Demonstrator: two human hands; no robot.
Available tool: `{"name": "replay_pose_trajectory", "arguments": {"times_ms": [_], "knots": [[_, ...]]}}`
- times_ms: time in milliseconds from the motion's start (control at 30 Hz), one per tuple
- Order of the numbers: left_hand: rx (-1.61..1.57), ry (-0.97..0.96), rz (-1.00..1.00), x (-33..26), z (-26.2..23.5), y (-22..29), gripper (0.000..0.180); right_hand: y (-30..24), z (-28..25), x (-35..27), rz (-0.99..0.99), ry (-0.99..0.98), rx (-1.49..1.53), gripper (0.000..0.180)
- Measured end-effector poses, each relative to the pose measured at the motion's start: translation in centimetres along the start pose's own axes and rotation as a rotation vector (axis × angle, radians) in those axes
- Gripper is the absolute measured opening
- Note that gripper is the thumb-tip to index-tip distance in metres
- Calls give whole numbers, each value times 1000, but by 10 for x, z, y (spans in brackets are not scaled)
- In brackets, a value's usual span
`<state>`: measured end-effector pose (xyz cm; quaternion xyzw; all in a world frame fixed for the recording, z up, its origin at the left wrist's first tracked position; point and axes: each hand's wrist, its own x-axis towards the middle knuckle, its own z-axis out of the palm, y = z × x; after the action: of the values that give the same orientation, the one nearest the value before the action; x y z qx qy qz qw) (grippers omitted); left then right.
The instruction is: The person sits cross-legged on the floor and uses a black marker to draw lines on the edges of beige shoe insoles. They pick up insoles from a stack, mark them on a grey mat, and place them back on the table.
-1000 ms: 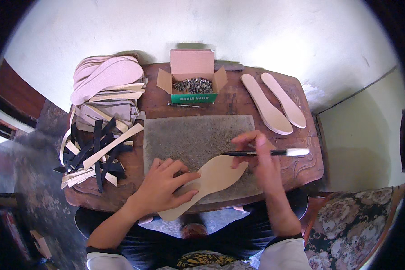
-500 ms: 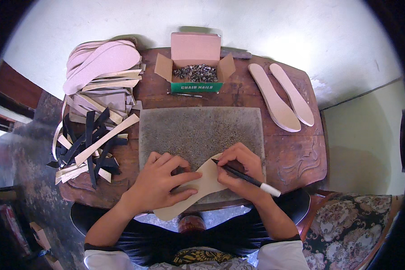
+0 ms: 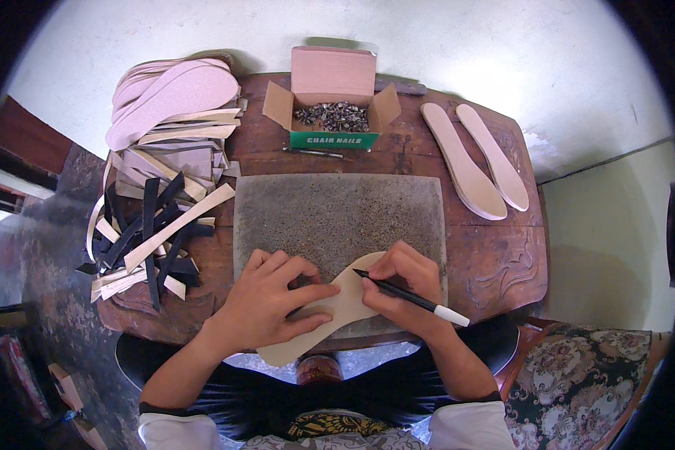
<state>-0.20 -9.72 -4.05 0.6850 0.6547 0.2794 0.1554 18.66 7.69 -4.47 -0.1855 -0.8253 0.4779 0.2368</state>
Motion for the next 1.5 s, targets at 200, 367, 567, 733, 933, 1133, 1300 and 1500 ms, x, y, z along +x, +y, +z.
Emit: {"name": "replay_pose_trajectory", "arguments": {"times_ms": [200,367,567,733,933,1133,1300,1500], "knots": [[4,-5,-2,1,-1,1,39,0,0,0,10,-17,-14,20],[25,5,11,0,1,0,40,1,-1,-1,5,-25,-17,21],[18,41,14,1,1,1,40,-1,-1,0,-25,-34,-23,21],[5,-2,6,0,1,-1,41,0,0,0,-30,-28,-37,21],[10,36,12,1,2,0,40,1,-1,1,-32,-31,-28,21],[4,14,5,0,1,0,41,-1,-1,1,-7,-39,-11,21],[3,5,6,-1,1,0,41,2,-2,0,-33,-44,-25,21],[18,40,24,2,1,1,43,-1,-3,1,-19,-45,-42,21]]}}
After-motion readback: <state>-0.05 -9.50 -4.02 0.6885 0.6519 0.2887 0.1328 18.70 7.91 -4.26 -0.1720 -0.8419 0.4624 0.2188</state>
